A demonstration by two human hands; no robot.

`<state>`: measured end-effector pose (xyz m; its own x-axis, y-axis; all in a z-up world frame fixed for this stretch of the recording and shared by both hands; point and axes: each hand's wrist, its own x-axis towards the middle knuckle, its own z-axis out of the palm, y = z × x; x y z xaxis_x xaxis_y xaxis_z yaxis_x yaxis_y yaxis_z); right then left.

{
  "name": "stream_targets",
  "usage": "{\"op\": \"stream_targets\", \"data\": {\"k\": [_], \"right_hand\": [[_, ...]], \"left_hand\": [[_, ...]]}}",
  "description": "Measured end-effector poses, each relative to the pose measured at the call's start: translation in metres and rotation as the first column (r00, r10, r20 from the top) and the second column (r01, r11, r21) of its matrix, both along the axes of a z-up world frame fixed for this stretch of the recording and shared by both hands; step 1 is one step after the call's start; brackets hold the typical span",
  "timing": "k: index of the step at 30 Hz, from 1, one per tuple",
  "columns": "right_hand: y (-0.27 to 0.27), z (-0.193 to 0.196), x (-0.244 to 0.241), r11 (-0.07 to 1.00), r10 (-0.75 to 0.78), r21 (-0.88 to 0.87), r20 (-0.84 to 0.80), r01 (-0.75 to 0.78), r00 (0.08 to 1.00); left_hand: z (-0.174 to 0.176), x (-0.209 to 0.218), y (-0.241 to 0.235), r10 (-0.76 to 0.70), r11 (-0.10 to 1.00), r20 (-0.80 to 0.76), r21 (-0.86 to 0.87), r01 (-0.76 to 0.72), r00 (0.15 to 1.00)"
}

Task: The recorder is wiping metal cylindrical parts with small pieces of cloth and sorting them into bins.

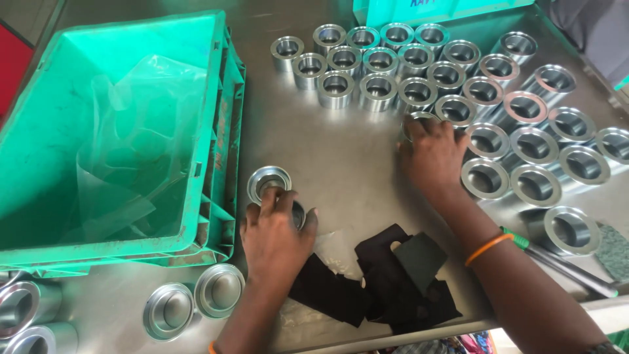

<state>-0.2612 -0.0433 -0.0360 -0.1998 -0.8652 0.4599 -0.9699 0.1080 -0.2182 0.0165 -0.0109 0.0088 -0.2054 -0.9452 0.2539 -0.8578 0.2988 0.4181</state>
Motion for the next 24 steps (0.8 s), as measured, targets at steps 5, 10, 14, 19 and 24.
{"op": "stream_targets", "data": {"k": [5,10,14,19,24], "right_hand": [[-0.004,-0.014,0.009,0.993,0.108,0.05,0.023,-0.109,0.994],[0.01,0.011,0.02,0.868,0.357,-0.01,0.706,-0.496,0.611],[0.027,0.016,0.044,0.638,0.744,-0.39,0.534,-0.665,0.401],[0.031,0.011,0.058,0.673,0.704,-0.339,0.568,-0.658,0.427],[0.031,0.006,0.05,0.605,0.483,-0.264,0.872,-0.751,0.083]], "left_hand": [[-0.016,0.004,-0.017,-0.065,0.998,0.09,-0.021,0.067,0.994],[-0.015,-0.002,-0.018,-0.006,0.964,0.118,-0.265,0.038,0.993],[-0.047,-0.009,-0.01,-0.341,0.939,-0.439,-0.21,0.274,0.832],[-0.028,-0.022,0.012,-0.202,0.699,-0.927,0.09,0.709,0.317],[-0.009,-0.019,0.019,-0.575,0.787,-0.611,-0.232,0.572,0.543]]}}
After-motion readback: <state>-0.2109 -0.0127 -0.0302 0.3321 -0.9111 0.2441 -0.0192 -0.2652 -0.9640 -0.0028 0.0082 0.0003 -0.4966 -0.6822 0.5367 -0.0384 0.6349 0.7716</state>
